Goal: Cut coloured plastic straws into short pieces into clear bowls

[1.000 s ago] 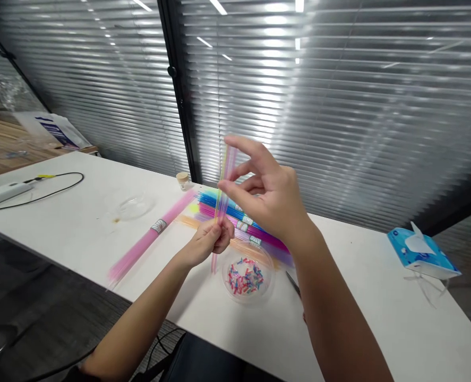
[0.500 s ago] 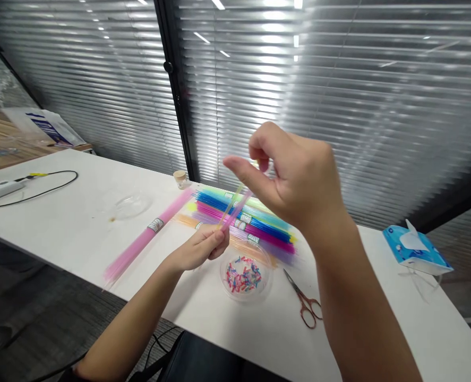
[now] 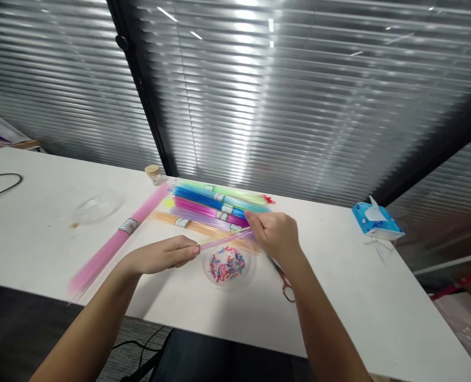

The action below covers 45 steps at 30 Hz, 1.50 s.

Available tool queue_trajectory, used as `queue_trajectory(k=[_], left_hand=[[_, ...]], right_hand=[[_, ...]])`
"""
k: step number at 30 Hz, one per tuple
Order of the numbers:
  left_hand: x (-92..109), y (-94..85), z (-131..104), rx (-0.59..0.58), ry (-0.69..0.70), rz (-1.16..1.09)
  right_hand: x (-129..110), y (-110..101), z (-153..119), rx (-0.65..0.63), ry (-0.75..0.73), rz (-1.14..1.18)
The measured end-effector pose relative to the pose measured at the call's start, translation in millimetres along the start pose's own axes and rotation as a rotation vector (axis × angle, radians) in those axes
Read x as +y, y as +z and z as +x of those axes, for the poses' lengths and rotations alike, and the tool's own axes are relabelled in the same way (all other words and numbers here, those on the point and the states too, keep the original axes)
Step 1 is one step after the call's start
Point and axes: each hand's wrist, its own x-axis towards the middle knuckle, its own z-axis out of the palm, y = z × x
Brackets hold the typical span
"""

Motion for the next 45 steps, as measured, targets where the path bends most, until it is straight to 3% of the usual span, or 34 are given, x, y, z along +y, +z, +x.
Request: queue_trajectory(k=[6, 11, 15, 22, 25, 28, 31, 35, 40, 45], left_hand=[[-12.3, -8.3, 8.8, 0.101, -0.062, 0.097], [-11.3, -15.0, 9.7, 0.204, -0.078, 0.252], [0.5, -3.5, 9.9, 0.302, -0.114, 0.512], [17.1, 31.9, 38.0, 0.194, -0.024, 0.653], [16.7, 37.7, 48.2, 0.159, -0.055, 0.849], [15.0, 35.8, 50.9, 0.161, -0.067, 1.006], [10.5, 28.2, 48.1, 0.19, -0.092, 1.053], [-0.2, 17.8, 42.1, 0.193, -0.158, 1.015], [-15.7, 13.8, 39.0, 0.204, -0.194, 0.948], [-21.9, 14.6, 40.2, 0.191, -0.189, 0.805]], right_hand=[[2.2, 23.8, -23.7, -0.045, 0.181, 0.32], [-1.5, 32.8, -24.2, 0.009, 0.196, 0.356], [-1.7, 45.0, -24.8, 0.03, 0.176, 0.382], [-5.1, 56.4, -28.2, 0.03, 0.172, 0.396], [-4.1, 50.9, -27.5, -0.01, 0.273, 0.451], [1.5, 32.6, -32.7, -0.078, 0.44, 0.504], [11.9, 4.7, -57.6, -0.148, 0.595, 0.352], [27.5, -18.9, -120.0, -0.323, 0.715, 0.003], [35.4, -6.3, -177.8, -0.328, 0.668, -0.129], [35.1, 8.5, -189.0, -0.246, 0.629, -0.298]])
